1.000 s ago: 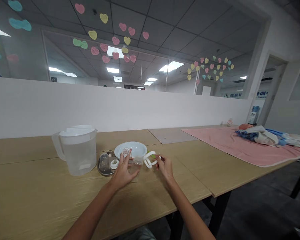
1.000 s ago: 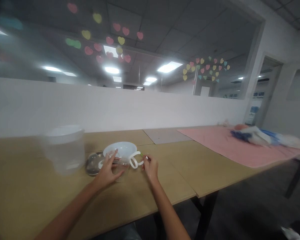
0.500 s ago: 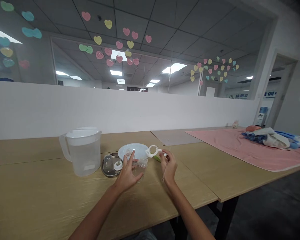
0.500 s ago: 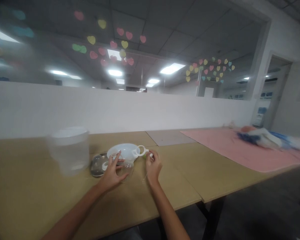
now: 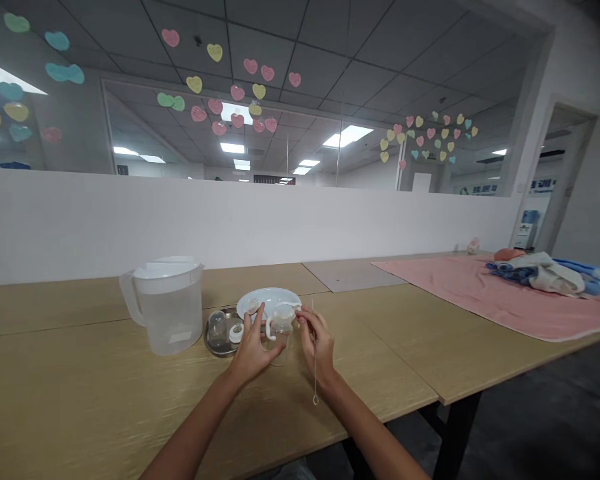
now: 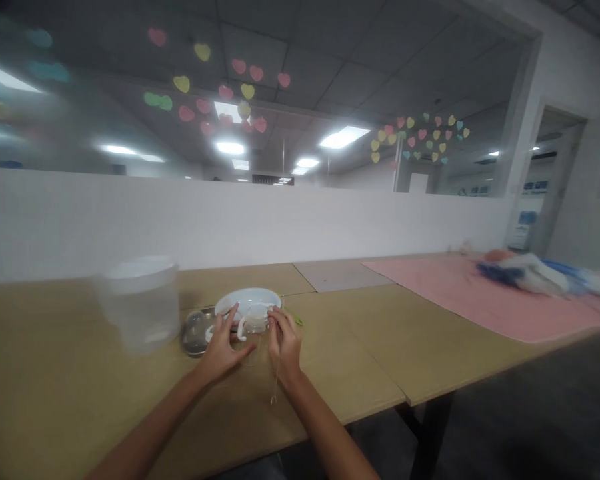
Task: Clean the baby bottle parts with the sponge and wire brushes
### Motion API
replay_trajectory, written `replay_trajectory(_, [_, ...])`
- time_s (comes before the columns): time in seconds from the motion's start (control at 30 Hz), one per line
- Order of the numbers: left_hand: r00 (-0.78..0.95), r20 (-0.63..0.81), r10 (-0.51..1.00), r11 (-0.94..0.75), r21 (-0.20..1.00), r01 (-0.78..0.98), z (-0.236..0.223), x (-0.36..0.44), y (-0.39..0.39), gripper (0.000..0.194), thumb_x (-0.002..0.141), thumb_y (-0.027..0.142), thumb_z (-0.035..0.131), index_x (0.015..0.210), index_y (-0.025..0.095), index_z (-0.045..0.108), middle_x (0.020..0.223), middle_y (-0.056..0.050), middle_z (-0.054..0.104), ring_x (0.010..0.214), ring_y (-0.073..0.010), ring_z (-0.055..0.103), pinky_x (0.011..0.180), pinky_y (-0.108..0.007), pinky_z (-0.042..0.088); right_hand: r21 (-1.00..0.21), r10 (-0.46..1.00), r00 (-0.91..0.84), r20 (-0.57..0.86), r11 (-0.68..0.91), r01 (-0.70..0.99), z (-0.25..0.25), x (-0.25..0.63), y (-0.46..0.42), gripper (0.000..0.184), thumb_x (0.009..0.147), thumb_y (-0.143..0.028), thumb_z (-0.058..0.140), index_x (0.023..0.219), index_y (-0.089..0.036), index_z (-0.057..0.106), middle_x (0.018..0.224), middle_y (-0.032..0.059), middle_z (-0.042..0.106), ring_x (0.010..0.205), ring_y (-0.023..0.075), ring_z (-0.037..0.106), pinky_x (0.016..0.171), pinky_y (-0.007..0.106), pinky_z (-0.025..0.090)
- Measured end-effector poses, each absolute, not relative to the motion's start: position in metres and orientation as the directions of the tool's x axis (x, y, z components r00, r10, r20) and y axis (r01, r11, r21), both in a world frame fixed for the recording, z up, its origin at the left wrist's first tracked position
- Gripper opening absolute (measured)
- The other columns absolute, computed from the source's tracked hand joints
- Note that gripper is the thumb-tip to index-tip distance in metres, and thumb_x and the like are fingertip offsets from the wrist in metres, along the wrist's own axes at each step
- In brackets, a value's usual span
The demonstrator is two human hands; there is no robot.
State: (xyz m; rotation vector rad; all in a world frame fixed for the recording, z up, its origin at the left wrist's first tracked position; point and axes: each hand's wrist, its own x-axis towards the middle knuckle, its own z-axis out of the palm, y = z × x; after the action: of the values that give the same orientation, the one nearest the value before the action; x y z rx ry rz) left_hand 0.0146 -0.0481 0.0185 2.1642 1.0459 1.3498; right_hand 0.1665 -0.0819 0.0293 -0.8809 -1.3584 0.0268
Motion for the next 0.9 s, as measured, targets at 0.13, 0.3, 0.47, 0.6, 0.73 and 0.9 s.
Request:
replay_trajectory(0.13, [0.258,0.61,0.749,-0.648,0.594,0.476,0.018,0.013,-0.048,0.092,0.066,0.034,0.066,0.139,0.027,0.012,0.127,-0.012,0.027,0.1,-0.0222,0.054,0.089,-0.039,0.045,-0.608,0.548,0.263,0.794,0.713,0.35,0.024,0.165,-0.084,0.021,0.083,-0.025,0.047,0.096,-0.017,0.061,0.102,0.0109,0.056,0.093,0.018,0.059,0.074,0.028,0.052])
replay_trajectory(0.3, [0.261,0.593,0.762,-0.615,0.534,0.58,0.023,0.013,-0.052,0.089,0.067,0.039,0.064,0.139,0.028,0.014,0.129,-0.012,0.028,0.101,-0.0246,0.055,0.086,-0.041,0.046,-0.659,0.595,0.282,0.752,0.681,0.321,0.017,0.164,-0.08,0.03,0.077,-0.02,0.049,0.106,-0.016,0.056,0.111,0.0122,0.052,0.08,0.0153,0.062,0.069,0.027,0.053])
replay_trajectory(0.47, [0.261,0.588,0.766,-0.597,0.497,0.63,0.026,0.012,-0.055,0.083,0.069,0.044,0.061,0.138,0.029,0.019,0.126,-0.011,0.033,0.09,-0.0216,0.059,0.078,-0.039,0.049,-0.657,0.618,0.248,0.746,0.622,0.425,0.012,0.166,-0.074,0.033,0.075,-0.017,0.047,0.106,-0.015,0.058,0.103,0.011,0.06,0.085,0.0175,0.061,0.076,0.029,0.051])
replay_trajectory(0.6, [0.273,0.589,0.761,-0.594,0.463,0.658,0.024,0.011,-0.053,0.081,0.069,0.044,0.061,0.137,0.028,0.021,0.128,-0.012,0.032,0.105,-0.0263,0.052,0.084,-0.04,0.046,-0.662,0.638,0.254,0.727,0.552,0.508,0.012,0.169,-0.072,0.039,0.068,-0.011,0.045,0.103,-0.016,0.061,0.103,0.0091,0.063,0.092,0.0185,0.06,0.078,0.029,0.049])
replay_trajectory(0.73, [0.267,0.599,0.755,-0.589,0.441,0.677,0.022,0.011,-0.051,0.08,0.069,0.044,0.061,0.137,0.028,0.021,0.131,-0.013,0.031,0.117,-0.0312,0.043,0.087,-0.043,0.044,-0.676,0.653,0.283,0.702,0.487,0.553,0.014,0.171,-0.071,0.042,0.064,-0.009,0.044,0.1,-0.017,0.064,0.1,0.0071,0.066,0.092,0.0195,0.06,0.083,0.033,0.047])
replay_trajectory(0.9, [0.273,0.61,0.744,-0.605,0.441,0.663,0.022,0.011,-0.05,0.076,0.071,0.043,0.06,0.136,0.029,0.025,0.126,-0.011,0.036,0.11,-0.0284,0.05,0.084,-0.04,0.046,-0.723,0.678,0.326,0.659,0.45,0.524,0.014,0.173,-0.067,0.032,0.067,-0.016,0.048,0.092,-0.016,0.067,0.093,0.009,0.068,0.086,0.0221,0.062,0.081,0.036,0.047])
